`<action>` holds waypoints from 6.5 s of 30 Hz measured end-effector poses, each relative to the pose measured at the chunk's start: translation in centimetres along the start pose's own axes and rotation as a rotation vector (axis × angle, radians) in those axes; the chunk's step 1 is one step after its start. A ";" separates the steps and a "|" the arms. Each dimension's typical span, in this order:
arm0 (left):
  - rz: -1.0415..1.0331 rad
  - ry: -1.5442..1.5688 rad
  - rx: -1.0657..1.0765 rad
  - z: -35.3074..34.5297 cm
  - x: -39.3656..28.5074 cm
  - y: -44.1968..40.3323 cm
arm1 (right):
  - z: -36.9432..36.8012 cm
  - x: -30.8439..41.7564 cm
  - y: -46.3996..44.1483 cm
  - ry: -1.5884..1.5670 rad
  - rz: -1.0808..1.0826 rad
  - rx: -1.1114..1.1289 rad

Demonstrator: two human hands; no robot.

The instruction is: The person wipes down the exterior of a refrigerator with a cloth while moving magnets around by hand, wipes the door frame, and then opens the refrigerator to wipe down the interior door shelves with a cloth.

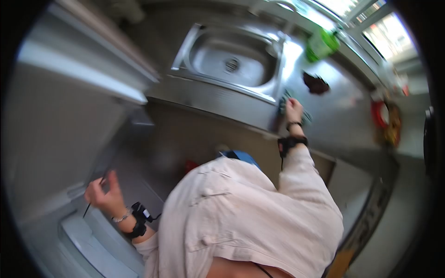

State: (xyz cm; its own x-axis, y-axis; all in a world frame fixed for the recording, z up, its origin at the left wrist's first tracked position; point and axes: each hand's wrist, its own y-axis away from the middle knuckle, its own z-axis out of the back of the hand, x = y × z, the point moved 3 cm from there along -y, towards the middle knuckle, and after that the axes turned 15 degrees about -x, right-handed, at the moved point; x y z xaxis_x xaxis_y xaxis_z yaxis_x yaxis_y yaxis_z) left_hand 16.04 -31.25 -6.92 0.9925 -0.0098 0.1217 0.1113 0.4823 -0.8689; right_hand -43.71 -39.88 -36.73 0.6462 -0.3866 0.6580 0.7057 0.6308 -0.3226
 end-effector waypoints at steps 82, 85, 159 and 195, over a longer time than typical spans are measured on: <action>0.155 -0.043 -0.069 -1.0 -1.9 -2.7 | -8.2 47.6 8.3 -0.870 1.567 -0.057; 0.139 -0.060 -0.064 -1.1 -2.0 -2.7 | -2.3 54.7 5.1 -1.073 1.317 0.074; 0.133 -0.090 0.000 -4.4 -1.6 -4.4 | -15.6 49.9 27.5 -1.273 -0.799 0.880; 0.267 0.527 -0.513 2.9 1.8 -2.3 | -3.2 46.4 39.4 -0.710 0.896 1.765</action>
State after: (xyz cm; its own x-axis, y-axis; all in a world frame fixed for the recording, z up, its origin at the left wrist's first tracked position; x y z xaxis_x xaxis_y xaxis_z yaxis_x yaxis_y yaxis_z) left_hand 17.38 -29.88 -3.31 0.8676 -0.4271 -0.2546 -0.2524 0.0628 -0.9656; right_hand 15.04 -35.13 -21.09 0.0750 0.3061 0.9490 -0.8971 0.4364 -0.0698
